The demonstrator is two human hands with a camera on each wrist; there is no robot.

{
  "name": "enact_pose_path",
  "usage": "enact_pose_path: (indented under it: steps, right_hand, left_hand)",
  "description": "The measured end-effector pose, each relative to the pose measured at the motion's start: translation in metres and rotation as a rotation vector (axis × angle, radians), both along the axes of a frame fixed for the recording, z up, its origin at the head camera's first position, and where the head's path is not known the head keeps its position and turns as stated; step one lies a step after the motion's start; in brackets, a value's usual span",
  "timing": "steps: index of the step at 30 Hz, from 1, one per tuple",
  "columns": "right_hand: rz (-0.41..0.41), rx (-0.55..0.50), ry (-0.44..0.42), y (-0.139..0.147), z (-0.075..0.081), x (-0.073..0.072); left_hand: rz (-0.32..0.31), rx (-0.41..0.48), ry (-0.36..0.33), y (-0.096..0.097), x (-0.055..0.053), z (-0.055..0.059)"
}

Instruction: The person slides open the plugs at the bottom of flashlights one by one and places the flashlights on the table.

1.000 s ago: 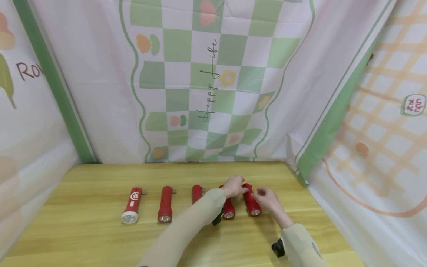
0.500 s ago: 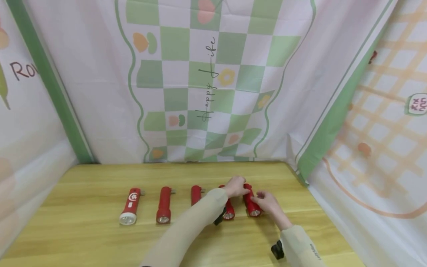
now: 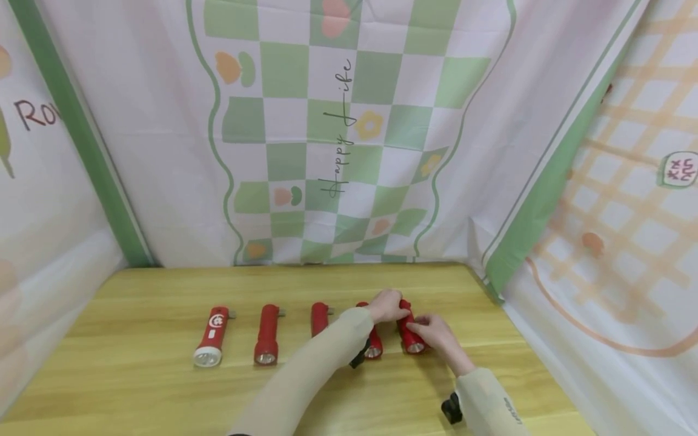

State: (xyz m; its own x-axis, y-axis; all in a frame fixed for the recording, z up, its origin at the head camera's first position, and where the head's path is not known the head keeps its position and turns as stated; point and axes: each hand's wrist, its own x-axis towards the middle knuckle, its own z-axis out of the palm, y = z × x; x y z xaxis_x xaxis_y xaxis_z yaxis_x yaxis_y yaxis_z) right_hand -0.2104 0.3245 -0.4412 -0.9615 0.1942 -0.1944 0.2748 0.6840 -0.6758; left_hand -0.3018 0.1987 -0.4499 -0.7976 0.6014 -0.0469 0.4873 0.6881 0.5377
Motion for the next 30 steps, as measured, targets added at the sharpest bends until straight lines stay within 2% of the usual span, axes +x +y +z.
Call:
enact_pose_path:
  steps: [5,13,21,30]
  right_hand:
    - [-0.004,-0.001,-0.004,-0.001,0.000,0.000]
    - [-0.005,-0.007,0.052,-0.001,-0.002,0.000]
    - [-0.015,-0.101,0.054,-0.001,-0.003,0.001]
    - [-0.015,-0.172,0.032,-0.003,-0.001,0.005]
  left_hand:
    - [0.003,0.012,0.000,0.001,0.000,-0.002]
    - [0.010,0.009,-0.005,0.001,0.000,0.000]
    - [0.016,0.013,0.016,0.003,0.005,0.007]
    - [0.011,0.053,-0.007,-0.003,0.012,0.015]
